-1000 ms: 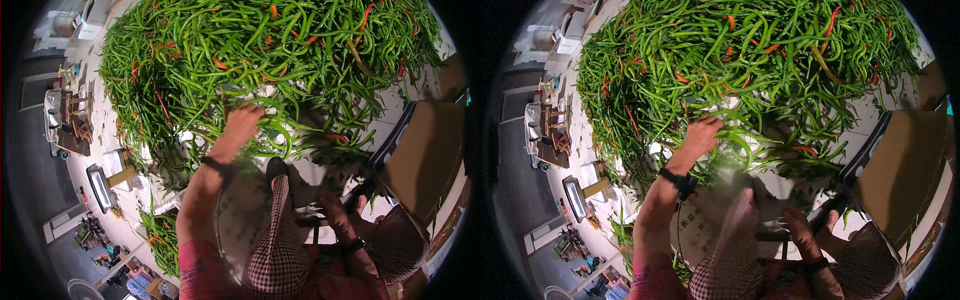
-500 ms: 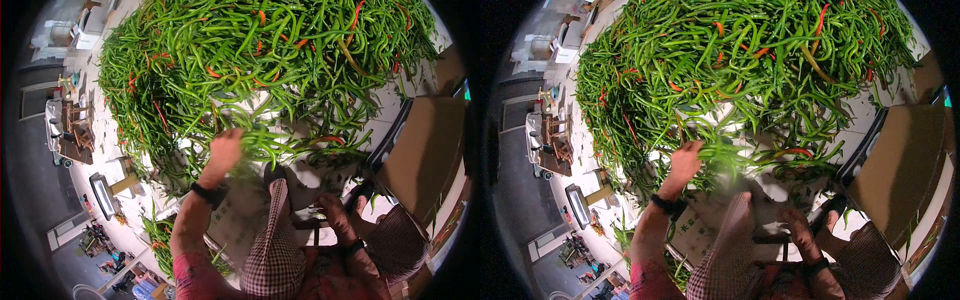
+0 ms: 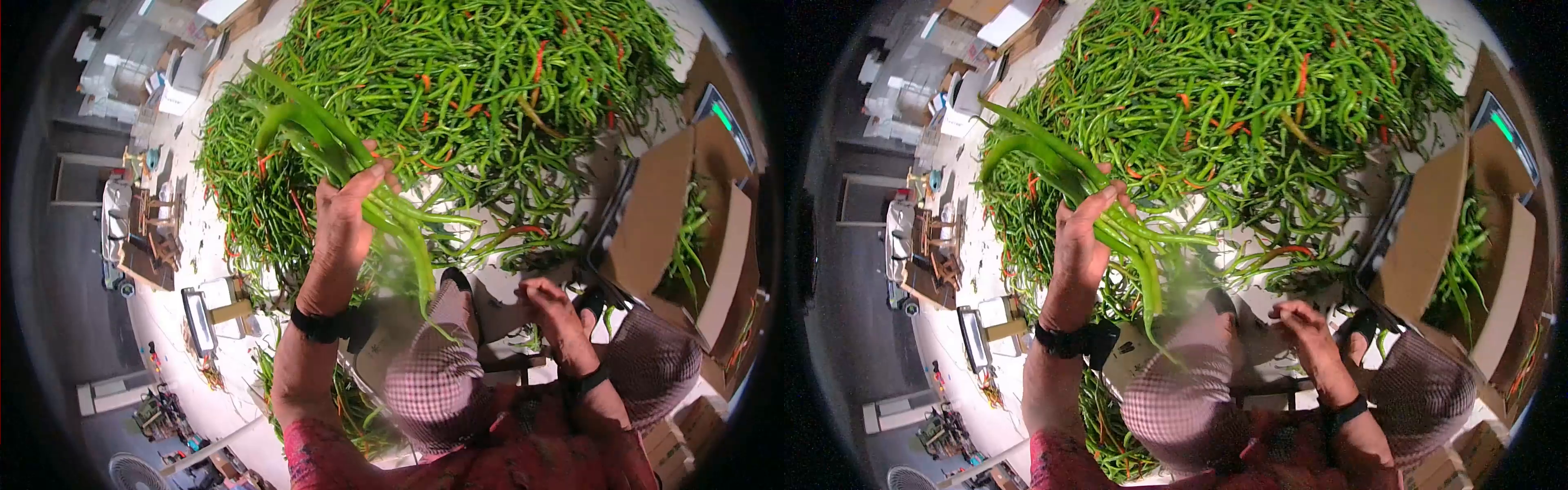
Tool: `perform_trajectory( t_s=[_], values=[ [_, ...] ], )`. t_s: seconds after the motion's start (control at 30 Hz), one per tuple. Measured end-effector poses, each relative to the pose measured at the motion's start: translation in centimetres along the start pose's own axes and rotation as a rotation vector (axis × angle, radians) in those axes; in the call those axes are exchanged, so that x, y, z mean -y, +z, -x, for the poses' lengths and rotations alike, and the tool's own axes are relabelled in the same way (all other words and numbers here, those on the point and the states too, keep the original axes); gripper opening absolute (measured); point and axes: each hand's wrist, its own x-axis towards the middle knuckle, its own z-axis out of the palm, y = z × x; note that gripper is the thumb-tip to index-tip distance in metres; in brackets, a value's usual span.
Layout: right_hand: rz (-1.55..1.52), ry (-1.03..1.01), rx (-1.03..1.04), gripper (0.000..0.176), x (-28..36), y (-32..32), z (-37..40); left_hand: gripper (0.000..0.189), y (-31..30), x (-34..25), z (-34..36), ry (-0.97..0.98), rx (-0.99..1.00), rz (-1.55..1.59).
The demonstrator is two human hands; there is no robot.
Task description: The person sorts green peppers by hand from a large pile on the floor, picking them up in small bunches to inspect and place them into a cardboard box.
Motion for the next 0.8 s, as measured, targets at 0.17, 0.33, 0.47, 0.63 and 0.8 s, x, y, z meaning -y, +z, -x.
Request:
perform_trajectory(
  t_s=[0.17, 0.33, 0.47, 0.63, 0.8],
  values=[
    [0.058, -0.187, 0.073, 0.02, 6.0, 2.4, 4.5, 0.039, 5.8, -2.7, 4.9, -0.127, 0.131, 0.039],
    [0.116, -0.344, 0.082, 0.018, 9.2, 4.8, 10.3, 0.044, 9.9, -4.1, 10.0, -0.164, 0.246, 0.07],
    [-0.096, -0.332, 0.181, 0.02, 9.2, 3.1, 11.6, 0.047, 11.5, -3.8, 12.6, -0.155, 0.301, 0.117],
    [-0.034, -0.224, 0.279, 0.03, 9.7, 2.7, 14.4, 0.046, 12.4, -0.3, 14.7, -0.201, 0.275, 0.215],
    [0.151, -0.161, 0.394, 0.029, 10.2, 2.5, 15.1, 0.043, 13.1, 3.5, 16.6, -0.332, 0.352, 0.463]
  ],
)
